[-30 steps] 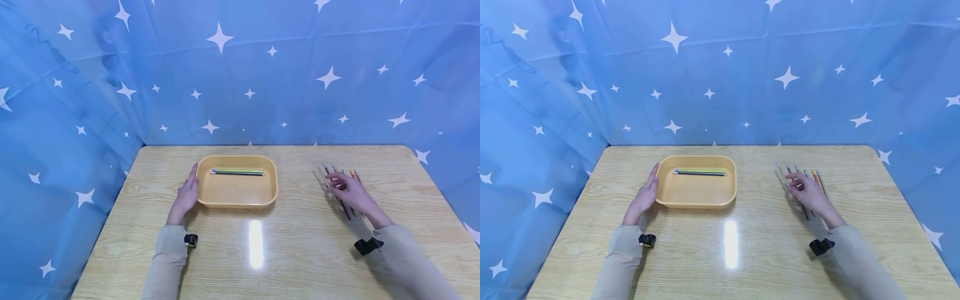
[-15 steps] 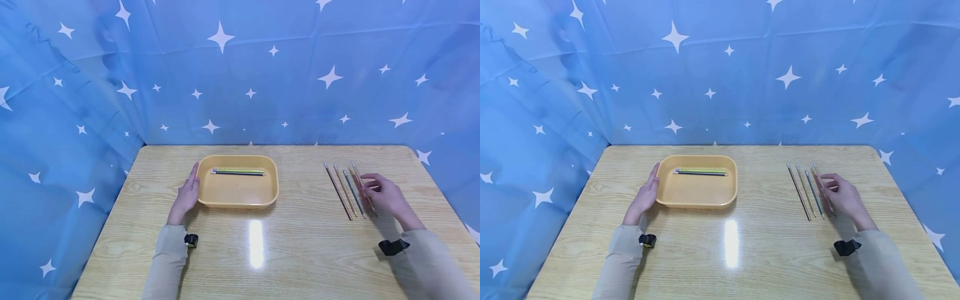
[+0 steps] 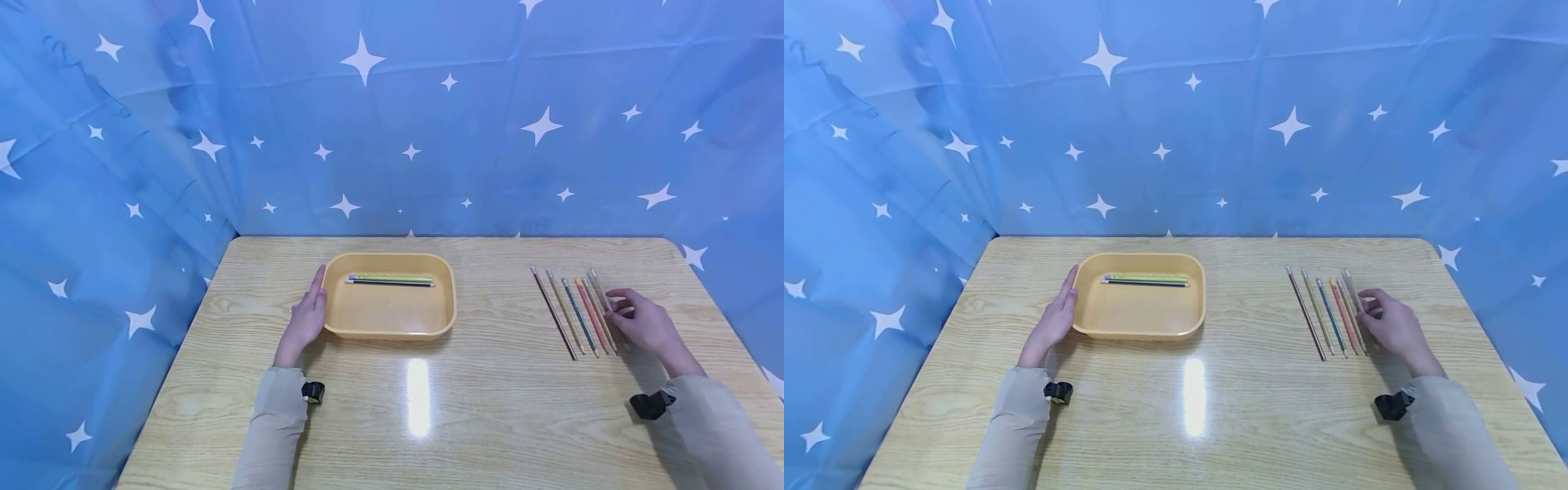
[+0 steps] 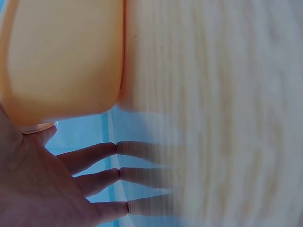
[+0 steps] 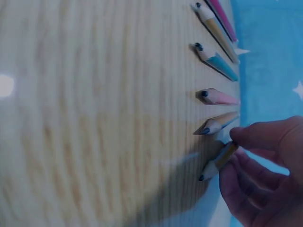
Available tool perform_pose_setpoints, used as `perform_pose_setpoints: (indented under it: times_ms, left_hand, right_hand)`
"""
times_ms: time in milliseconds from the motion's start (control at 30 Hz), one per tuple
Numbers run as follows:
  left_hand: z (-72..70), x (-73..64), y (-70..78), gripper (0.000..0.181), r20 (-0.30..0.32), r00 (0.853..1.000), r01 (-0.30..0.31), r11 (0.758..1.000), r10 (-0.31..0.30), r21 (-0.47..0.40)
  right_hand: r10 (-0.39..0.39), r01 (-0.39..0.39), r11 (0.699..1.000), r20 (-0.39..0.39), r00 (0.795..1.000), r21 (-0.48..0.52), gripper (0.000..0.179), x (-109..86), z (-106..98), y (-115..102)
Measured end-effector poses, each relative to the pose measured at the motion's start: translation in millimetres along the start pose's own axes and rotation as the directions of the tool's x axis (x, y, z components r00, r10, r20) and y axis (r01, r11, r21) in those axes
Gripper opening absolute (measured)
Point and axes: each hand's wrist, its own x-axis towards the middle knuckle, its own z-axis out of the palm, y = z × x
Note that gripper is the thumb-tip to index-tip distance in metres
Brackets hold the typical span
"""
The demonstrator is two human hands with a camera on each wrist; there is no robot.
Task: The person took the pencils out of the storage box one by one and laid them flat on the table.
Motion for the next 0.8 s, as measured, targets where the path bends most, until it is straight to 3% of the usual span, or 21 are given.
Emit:
perform_pose_setpoints:
  times_ms: [233,600,800]
  left_hand:
    - [0.7,0.3,-0.6,0.052,-0.005,1.000,-0.003,1.000,0.003,-0.002]
    - [0.5,0.7,-0.5,0.052,-0.006,1.000,0.004,1.000,-0.004,-0.006]
    - [-0.1,0.5,-0.7,0.052,-0.007,1.000,0.005,1.000,-0.005,-0.005]
  right_hand:
    - [-0.022,0.022,0.999,-0.003,1.000,-0.040,0.034,1.5,2.9,3.4]
    - [0.000,0.000,1.000,0.008,1.000,0.005,0.037,0.0,-1.6,2.1]
    - [0.010,-0.009,1.000,-0.019,1.000,0.025,0.038,1.3,-9.7,-8.9]
